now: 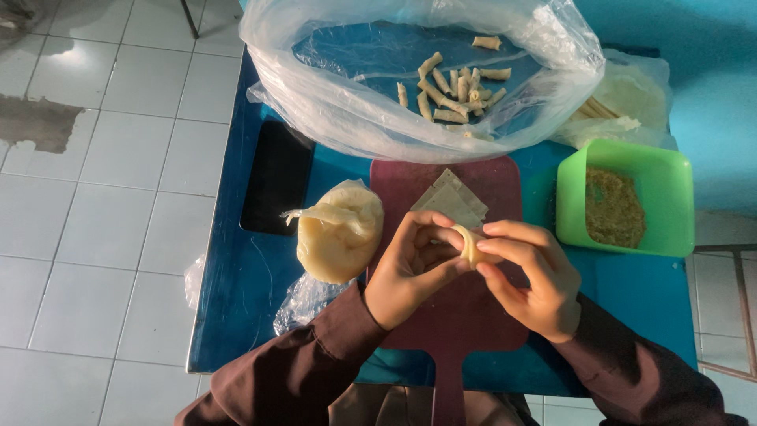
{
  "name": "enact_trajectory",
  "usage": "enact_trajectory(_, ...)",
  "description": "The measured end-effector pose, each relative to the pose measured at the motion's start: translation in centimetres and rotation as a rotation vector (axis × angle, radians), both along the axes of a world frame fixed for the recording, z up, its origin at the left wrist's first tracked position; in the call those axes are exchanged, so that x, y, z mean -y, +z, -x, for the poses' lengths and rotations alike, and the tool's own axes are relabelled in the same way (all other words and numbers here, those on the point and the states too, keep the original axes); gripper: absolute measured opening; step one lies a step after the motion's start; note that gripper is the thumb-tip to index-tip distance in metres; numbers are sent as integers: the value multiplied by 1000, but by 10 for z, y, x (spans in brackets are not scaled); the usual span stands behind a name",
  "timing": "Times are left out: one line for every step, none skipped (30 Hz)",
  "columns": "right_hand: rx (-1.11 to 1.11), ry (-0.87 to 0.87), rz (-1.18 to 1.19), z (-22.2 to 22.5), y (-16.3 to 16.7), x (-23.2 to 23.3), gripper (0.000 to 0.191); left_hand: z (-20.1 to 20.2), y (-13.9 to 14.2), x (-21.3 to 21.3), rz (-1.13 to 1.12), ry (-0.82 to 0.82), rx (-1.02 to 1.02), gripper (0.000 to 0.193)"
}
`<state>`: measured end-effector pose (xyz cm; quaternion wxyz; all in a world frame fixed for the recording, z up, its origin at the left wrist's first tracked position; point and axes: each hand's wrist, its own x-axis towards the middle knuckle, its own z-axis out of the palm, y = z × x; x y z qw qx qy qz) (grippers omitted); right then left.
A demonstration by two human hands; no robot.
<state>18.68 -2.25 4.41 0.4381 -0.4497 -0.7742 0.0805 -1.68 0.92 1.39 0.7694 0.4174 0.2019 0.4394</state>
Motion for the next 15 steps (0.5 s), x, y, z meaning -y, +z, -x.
enact_trajectory(23, 2, -12, 0, 0, 0, 33, 0, 0, -1, -6, -2, -6, 48)
enact_trajectory(47, 4, -23, -1, 0, 0, 36, 1, 1, -1, -11, -4, -12, 48)
enact_trajectory(70, 6, -34, -1, 0, 0, 39, 1, 0, -1, -16, -5, -17, 48)
enact_trajectory(76, 10, -31, -1, 0, 0, 39, 1, 0, -2, -25, -3, -22, 48)
enact_trajectory(81, 15, -27, -1, 1, 0, 38, 2, -1, -2, -32, 0, -26, 49)
enact_trajectory(86, 19, -22, 0, 1, 0, 38, 2, -2, -1, -40, 2, -31, 49)
enact_trajectory(81, 7, -11, 0, 2, 0, 34, 2, -3, -1, -35, 2, -36, 49)
enact_trajectory(77, -4, -2, 1, 3, 1, 30, 1, -4, -1, -34, 2, -41, 49)
enact_trajectory(72, -15, 6, 2, 4, 1, 26, 0, -4, -1, -33, 3, -46, 50)
enact_trajectory(56, -18, 34, 2, 6, 1, 24, 0, -5, -1, -37, 1, -51, 49)
enact_trajectory(41, -20, 58, 2, 8, 2, 22, 0, -5, -1, -45, 0, -55, 49)
enact_trajectory(25, -22, 81, 2, 10, 1, 19, -1, -4, -2, -54, -1, -59, 49)
enact_trajectory(9, -30, 99, 2, 12, 1, 18, -1, -4, -2, -53, -9, -42, 51)
enact_trajectory(-8, -37, 119, 2, 14, 1, 16, 0, -3, -2, -51, -16, -24, 52)
enact_trajectory(-26, -44, 142, 2, 15, 0, 14, 0, -2, -1, -46, -23, -8, 54)
